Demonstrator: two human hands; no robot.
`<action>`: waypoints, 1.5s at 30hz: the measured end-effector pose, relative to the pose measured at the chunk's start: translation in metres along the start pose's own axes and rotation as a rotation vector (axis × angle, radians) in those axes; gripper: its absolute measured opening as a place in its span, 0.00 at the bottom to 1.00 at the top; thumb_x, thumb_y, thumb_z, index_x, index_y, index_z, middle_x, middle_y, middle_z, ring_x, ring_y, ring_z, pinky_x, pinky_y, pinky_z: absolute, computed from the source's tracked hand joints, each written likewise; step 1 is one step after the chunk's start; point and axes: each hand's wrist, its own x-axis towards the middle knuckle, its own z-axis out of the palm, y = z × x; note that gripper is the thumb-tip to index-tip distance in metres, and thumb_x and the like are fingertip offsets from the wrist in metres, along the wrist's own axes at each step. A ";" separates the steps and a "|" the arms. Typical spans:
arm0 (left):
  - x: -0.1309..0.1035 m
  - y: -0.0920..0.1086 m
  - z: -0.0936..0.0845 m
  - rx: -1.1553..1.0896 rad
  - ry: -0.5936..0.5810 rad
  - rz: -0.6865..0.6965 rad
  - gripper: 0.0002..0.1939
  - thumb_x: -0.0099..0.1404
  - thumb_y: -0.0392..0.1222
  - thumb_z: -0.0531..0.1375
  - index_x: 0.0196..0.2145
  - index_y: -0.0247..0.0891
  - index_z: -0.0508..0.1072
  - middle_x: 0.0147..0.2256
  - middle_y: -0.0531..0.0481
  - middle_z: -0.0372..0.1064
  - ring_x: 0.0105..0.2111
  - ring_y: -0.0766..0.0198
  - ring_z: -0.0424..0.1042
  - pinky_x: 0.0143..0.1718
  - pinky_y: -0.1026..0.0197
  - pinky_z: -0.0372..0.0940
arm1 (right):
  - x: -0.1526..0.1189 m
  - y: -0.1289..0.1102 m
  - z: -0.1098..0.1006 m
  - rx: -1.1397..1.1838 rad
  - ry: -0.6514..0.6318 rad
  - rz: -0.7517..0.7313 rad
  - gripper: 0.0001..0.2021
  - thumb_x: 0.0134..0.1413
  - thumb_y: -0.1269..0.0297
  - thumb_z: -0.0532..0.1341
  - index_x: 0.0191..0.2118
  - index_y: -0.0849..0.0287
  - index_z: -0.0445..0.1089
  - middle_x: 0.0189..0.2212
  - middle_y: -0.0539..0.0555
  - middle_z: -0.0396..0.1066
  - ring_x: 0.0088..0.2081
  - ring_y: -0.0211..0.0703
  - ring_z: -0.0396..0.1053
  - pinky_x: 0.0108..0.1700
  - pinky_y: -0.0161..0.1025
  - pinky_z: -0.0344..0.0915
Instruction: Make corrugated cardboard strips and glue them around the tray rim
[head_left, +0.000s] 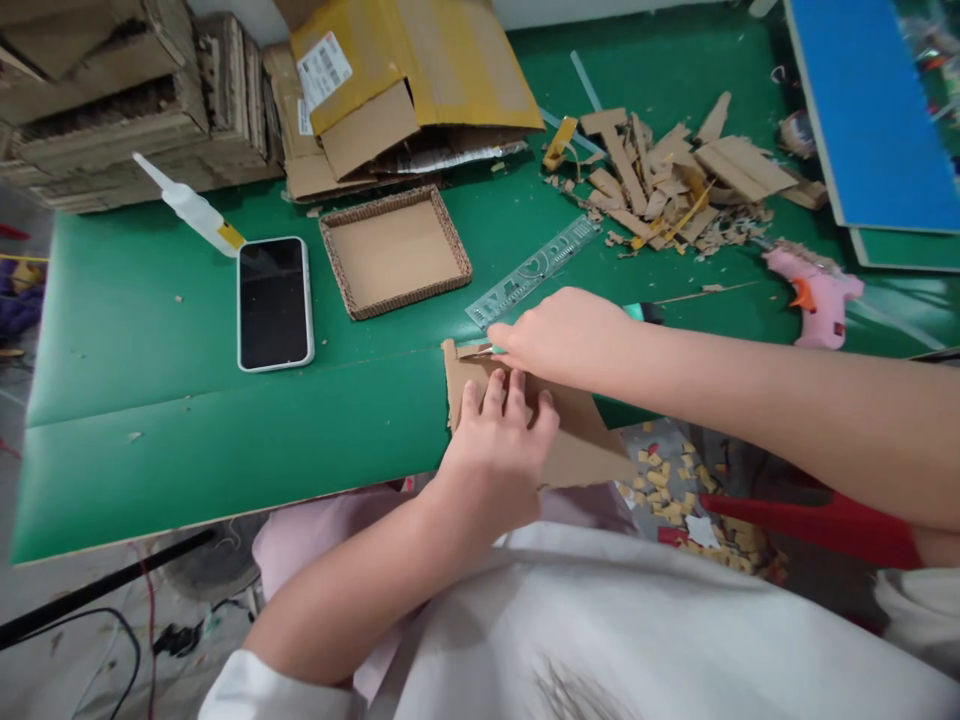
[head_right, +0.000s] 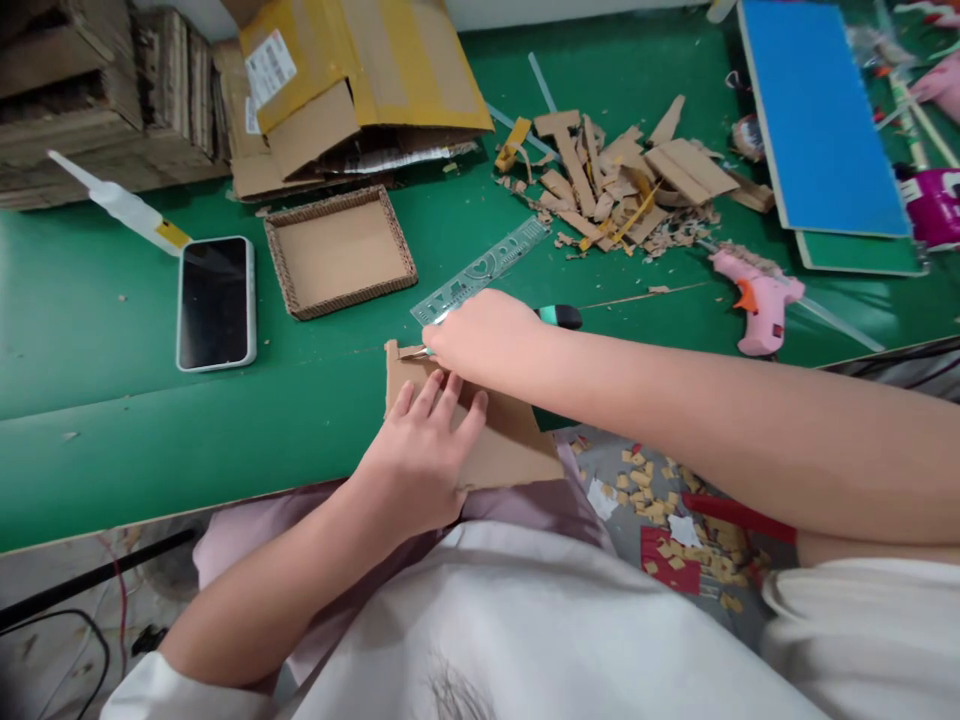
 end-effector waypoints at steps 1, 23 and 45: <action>0.000 0.000 0.001 0.001 0.008 0.001 0.42 0.51 0.42 0.60 0.61 0.27 0.53 0.62 0.22 0.46 0.62 0.33 0.48 0.57 0.33 0.49 | -0.001 0.001 0.001 -0.005 0.003 0.001 0.14 0.62 0.63 0.46 0.42 0.62 0.67 0.24 0.60 0.73 0.28 0.47 0.71 0.25 0.36 0.49; 0.001 0.001 0.000 0.021 -0.041 -0.015 0.43 0.53 0.46 0.61 0.62 0.30 0.52 0.64 0.25 0.44 0.63 0.34 0.46 0.58 0.35 0.49 | -0.051 0.042 0.033 -0.047 -0.127 0.159 0.18 0.63 0.56 0.46 0.45 0.62 0.67 0.28 0.62 0.75 0.30 0.49 0.72 0.30 0.37 0.50; -0.002 0.001 0.000 0.016 -0.067 -0.004 0.44 0.53 0.42 0.61 0.63 0.28 0.49 0.64 0.23 0.39 0.63 0.33 0.42 0.59 0.35 0.47 | -0.078 0.053 0.051 -0.076 -0.070 0.349 0.26 0.61 0.48 0.39 0.42 0.58 0.68 0.23 0.57 0.73 0.23 0.46 0.68 0.24 0.36 0.44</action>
